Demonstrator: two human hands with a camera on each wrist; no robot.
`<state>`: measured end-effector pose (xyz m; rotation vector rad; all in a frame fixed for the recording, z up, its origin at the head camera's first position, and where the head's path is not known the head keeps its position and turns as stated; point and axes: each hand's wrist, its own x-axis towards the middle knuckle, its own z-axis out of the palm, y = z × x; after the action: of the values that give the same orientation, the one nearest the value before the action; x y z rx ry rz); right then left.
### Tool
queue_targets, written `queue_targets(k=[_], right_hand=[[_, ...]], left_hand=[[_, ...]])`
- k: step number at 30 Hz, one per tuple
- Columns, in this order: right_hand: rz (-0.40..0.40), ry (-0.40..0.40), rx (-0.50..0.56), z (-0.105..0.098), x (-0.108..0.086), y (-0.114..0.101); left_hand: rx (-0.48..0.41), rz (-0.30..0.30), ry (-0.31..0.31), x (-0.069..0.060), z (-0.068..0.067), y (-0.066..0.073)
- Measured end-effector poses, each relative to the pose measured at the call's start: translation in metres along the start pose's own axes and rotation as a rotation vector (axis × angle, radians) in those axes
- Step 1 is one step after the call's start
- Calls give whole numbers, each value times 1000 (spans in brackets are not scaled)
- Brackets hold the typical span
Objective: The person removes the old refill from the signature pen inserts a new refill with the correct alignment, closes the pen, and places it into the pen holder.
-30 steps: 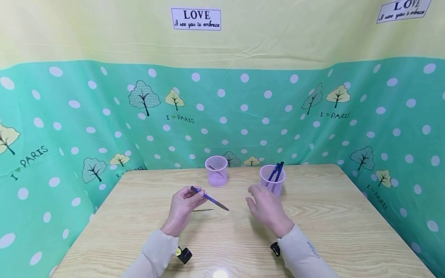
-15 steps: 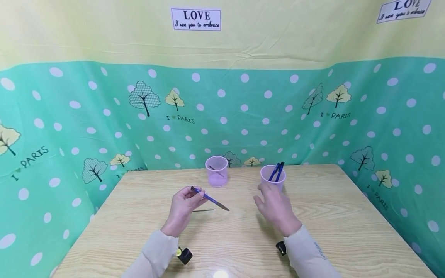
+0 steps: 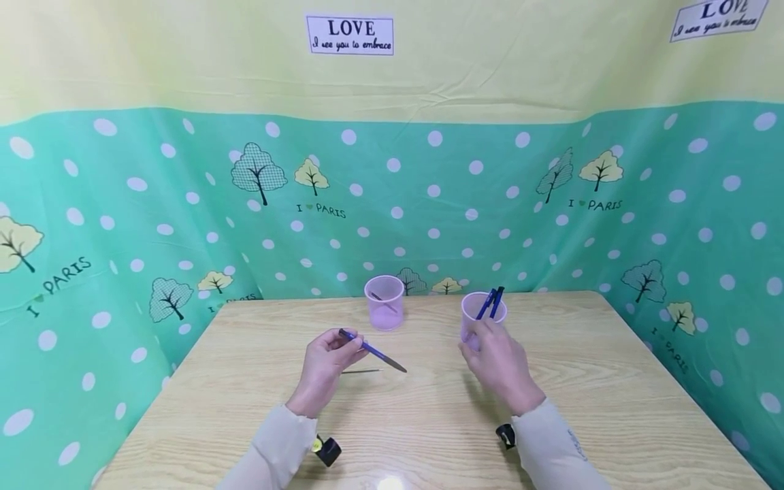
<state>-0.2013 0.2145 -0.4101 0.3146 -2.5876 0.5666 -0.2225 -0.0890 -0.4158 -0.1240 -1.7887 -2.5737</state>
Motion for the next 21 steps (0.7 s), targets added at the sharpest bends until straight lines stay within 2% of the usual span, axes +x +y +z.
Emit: queue_targets(k=[6,12,21], right_hand=[[15,29,-11,-2,1,7],[-7,105,-36,-3,3,14],[70,110,-9,-5,3,22]], left_hand=[[4,0,0,0,0,0],[8,3,-1,0,1,0],[12,0,3,0,0,0]])
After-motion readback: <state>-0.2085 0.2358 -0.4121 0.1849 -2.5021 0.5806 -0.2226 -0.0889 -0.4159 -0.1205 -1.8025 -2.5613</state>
